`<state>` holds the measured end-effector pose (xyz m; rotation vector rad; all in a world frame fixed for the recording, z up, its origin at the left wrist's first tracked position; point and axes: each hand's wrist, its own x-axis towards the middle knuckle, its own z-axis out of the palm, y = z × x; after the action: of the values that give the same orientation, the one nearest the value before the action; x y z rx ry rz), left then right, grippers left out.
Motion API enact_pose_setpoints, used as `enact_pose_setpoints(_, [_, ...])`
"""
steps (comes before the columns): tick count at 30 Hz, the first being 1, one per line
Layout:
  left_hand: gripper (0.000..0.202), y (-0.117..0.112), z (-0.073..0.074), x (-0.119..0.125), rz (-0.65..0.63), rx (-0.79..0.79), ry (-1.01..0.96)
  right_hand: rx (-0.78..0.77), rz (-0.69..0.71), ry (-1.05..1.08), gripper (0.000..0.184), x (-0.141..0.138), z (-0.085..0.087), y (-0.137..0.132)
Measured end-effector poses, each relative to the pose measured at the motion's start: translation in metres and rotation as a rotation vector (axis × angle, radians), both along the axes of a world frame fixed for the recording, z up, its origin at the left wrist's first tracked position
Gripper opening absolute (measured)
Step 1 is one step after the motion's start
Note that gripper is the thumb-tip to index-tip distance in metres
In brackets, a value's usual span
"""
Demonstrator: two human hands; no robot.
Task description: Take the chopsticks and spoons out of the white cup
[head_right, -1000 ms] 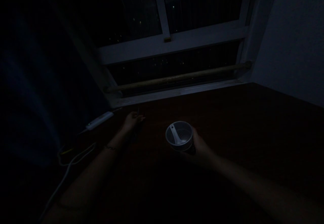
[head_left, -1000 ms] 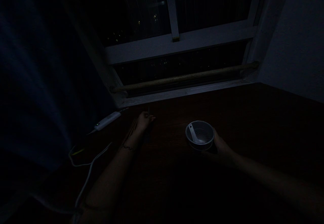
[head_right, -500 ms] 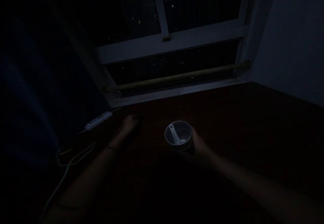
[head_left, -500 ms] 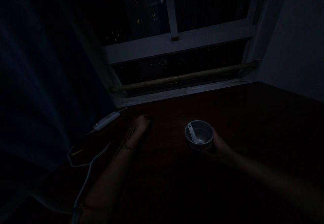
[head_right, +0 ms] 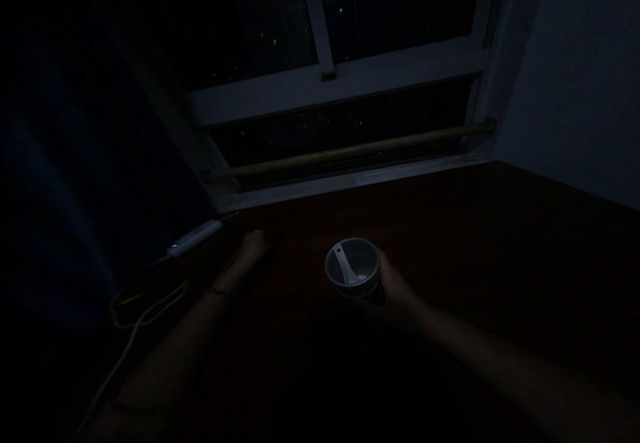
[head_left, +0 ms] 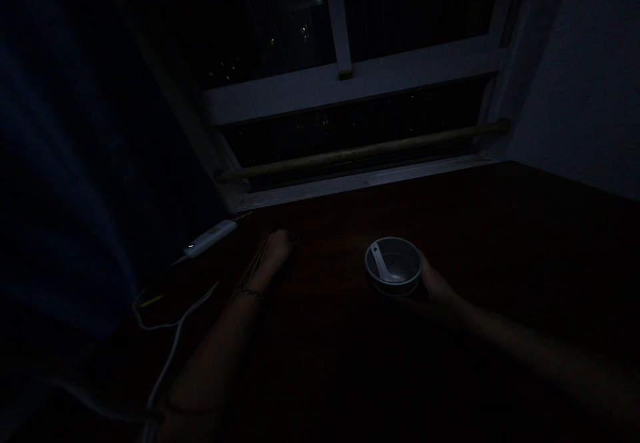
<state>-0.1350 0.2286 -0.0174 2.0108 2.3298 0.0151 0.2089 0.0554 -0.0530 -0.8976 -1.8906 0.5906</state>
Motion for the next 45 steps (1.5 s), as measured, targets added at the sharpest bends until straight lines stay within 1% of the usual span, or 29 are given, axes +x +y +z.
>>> enact_pose_setpoints(8, [0.029,-0.001,0.003,0.005,0.050,-0.050,-0.020,0.013,-0.021,-0.010,0.079,0.001,0.001,-0.001])
enact_pose_setpoints(15, [0.029,-0.001,0.003,0.004,0.084,-0.053,-0.018,-0.011,0.007,0.012,0.079,-0.001,0.004,-0.002])
enact_pose_setpoints(21, [0.029,-0.001,0.003,0.001,0.076,-0.031,0.018,-0.020,0.014,0.016,0.078,-0.001,0.006,-0.003])
enact_pose_setpoints(26, [0.029,0.002,0.000,-0.003,0.076,-0.021,0.030,-0.032,0.007,-0.005,0.079,0.001,0.004,-0.002])
enact_pose_setpoints(34, [0.027,0.000,0.001,-0.006,-0.003,0.010,0.018,0.007,0.011,-0.021,0.080,0.002,0.003,-0.002])
enact_pose_setpoints(40, [0.028,0.002,0.000,-0.008,0.037,0.000,0.032,-0.051,0.020,-0.008,0.080,0.002,0.002,-0.003])
enact_pose_setpoints(45, [0.028,0.003,0.002,-0.008,0.052,-0.024,0.026,0.020,0.000,-0.018,0.079,0.002,0.001,0.000])
